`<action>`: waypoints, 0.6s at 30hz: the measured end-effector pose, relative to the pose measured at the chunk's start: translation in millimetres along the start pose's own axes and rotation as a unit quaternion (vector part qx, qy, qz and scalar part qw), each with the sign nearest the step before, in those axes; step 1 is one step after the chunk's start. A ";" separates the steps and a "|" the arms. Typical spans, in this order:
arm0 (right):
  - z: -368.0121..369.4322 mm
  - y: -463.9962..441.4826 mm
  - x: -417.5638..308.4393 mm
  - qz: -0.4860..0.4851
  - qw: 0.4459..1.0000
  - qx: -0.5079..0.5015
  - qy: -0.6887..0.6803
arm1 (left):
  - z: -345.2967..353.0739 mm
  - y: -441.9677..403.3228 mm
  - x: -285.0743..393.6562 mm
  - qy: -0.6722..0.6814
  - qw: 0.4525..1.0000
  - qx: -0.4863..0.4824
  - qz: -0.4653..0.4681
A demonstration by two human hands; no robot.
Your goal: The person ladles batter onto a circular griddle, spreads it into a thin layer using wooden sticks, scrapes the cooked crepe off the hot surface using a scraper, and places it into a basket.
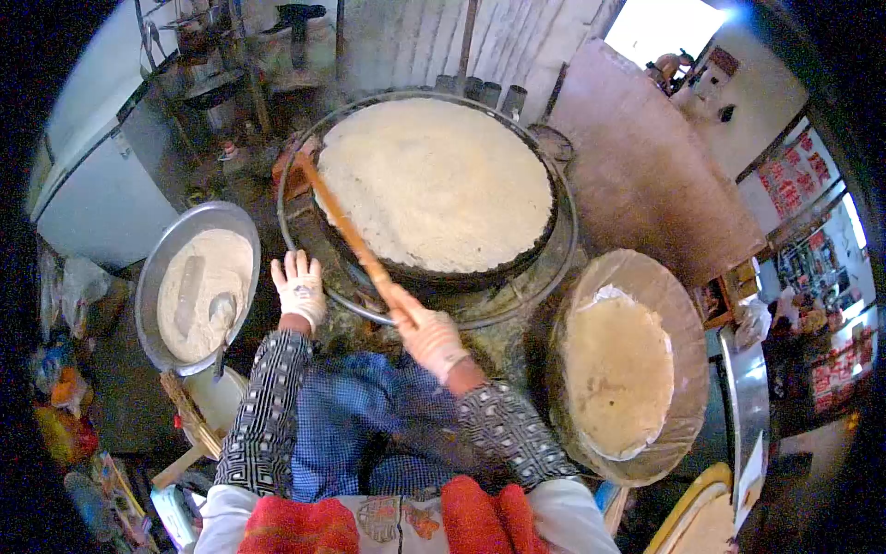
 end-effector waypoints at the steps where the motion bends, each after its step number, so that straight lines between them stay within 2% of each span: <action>1: -20.0 6.5 9.0 0.010 0.995 0.006 0.100 | -0.7 7.9 16.2 0.005 0.998 0.049 0.043; 2: -40.1 13.0 17.9 0.017 0.980 0.011 0.199 | -7.0 16.4 37.8 0.020 0.996 0.048 0.076; 3: -45.2 15.5 52.9 0.053 0.975 -0.017 0.213 | -22.6 26.2 81.7 0.046 0.992 0.004 0.122; 4: -59.3 21.2 74.5 0.092 0.964 -0.003 0.250 | -40.2 33.9 123.8 0.072 0.983 -0.042 0.166; 5: -56.1 12.1 122.5 0.015 0.954 0.053 0.295 | -50.7 41.1 163.2 0.088 0.975 -0.029 0.201; 6: -60.0 4.3 153.7 0.007 0.953 0.095 0.288 | -42.9 45.3 191.3 0.100 0.970 0.131 0.181; 7: -76.7 4.7 160.6 0.056 0.932 0.111 0.341 | -30.1 57.2 208.5 0.115 0.939 0.281 0.163; 9: -101.6 -5.4 177.9 0.128 0.937 0.092 0.311 | -15.0 34.2 215.1 0.161 0.968 0.030 0.188; 10: -114.8 -10.6 187.4 0.129 0.937 0.115 0.302 | -14.4 30.2 197.7 0.213 0.953 0.009 0.217; 11: -124.3 -17.9 198.2 0.125 0.938 0.137 0.293 | -2.9 27.9 186.2 0.208 0.952 0.015 0.224; 13: -134.3 -34.1 221.1 0.151 0.937 0.123 0.289 | 0.5 22.3 157.2 0.162 0.963 -0.018 0.214; 14: -137.1 -37.0 225.7 0.156 0.939 0.125 0.279 | 8.4 18.6 141.9 0.149 0.965 0.001 0.215; 16: -145.6 -48.8 235.9 0.180 0.936 0.136 0.269 | 21.3 6.0 114.1 0.121 0.973 -0.020 0.195; 18: -153.4 -70.8 256.6 0.181 0.937 0.154 0.256 | 29.1 -11.9 83.3 0.075 0.978 -0.069 0.183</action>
Point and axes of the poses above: each hand's wrist, its own y-axis away from the middle knuckle, its own z-axis out of the palm, x = y × z, the point moved 7 cm from there along -y, towards the middle knuckle, and after that the axes turned 10 degrees about z, right-handed, at the moved point
